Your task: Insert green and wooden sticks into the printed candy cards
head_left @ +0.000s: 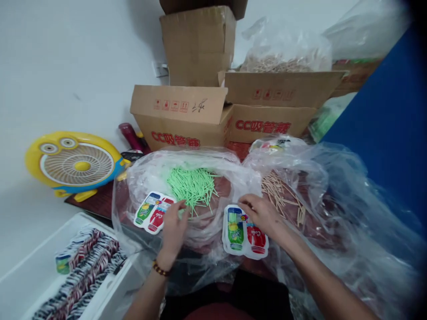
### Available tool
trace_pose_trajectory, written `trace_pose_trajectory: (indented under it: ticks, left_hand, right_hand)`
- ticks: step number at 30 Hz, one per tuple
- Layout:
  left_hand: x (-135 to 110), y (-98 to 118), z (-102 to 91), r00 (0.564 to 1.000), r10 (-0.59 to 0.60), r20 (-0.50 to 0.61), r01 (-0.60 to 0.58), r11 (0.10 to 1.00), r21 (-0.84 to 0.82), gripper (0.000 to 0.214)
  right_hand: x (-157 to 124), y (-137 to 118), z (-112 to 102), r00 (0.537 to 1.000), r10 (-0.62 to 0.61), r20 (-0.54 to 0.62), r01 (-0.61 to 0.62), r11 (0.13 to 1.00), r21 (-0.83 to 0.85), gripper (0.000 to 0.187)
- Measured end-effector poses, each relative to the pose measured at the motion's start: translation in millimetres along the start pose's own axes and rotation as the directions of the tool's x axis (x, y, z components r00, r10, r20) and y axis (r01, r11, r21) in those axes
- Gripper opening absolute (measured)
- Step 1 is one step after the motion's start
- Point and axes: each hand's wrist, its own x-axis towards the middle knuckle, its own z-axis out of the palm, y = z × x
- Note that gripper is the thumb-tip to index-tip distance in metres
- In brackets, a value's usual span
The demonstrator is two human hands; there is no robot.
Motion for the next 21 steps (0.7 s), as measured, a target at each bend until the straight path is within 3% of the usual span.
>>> trace_pose_trajectory:
  ticks: [2, 4, 7, 9, 13, 17, 21]
  left_hand:
    - [18, -38, -27.1, 0.999, -0.042, -0.028, 0.047, 0.967, 0.25, 0.029]
    - [30, -71, -48.1, 0.994, -0.086, -0.061, 0.102, 0.933, 0.344, 0.035]
    - [36, -102, -62.8, 0.975, -0.205, -0.09, 0.218, 0.776, 0.592, 0.045]
    - [37, -112, -65.2, 0.96, -0.274, -0.06, 0.249, 0.733, 0.633, 0.048]
    - [41, -122, -67.8, 0.947, -0.322, -0.021, 0.269, 0.753, 0.6, 0.052]
    - [49, -125, -70.8, 0.95, -0.313, 0.013, 0.248, 0.776, 0.581, 0.048]
    - [56, -124, -71.1, 0.949, -0.316, -0.025, 0.28, 0.8, 0.531, 0.044]
  right_hand:
    - [20, -20, 14, 0.996, -0.083, 0.044, 0.081, 0.996, 0.027, 0.019]
    - [47, -38, 32, 0.989, -0.114, 0.096, 0.115, 0.993, 0.002, 0.019]
    - [91, -54, 58, 0.99, -0.006, 0.141, 0.019, 0.995, -0.094, 0.023]
    - [118, -61, 71, 0.99, 0.05, 0.135, -0.031, 0.99, -0.139, 0.026]
    - [151, -71, 90, 0.979, 0.161, 0.128, -0.128, 0.964, -0.234, 0.03]
    - [164, -82, 105, 0.962, 0.239, 0.131, -0.192, 0.936, -0.295, 0.036]
    - [167, -86, 117, 0.95, 0.29, 0.117, -0.24, 0.916, -0.322, 0.035]
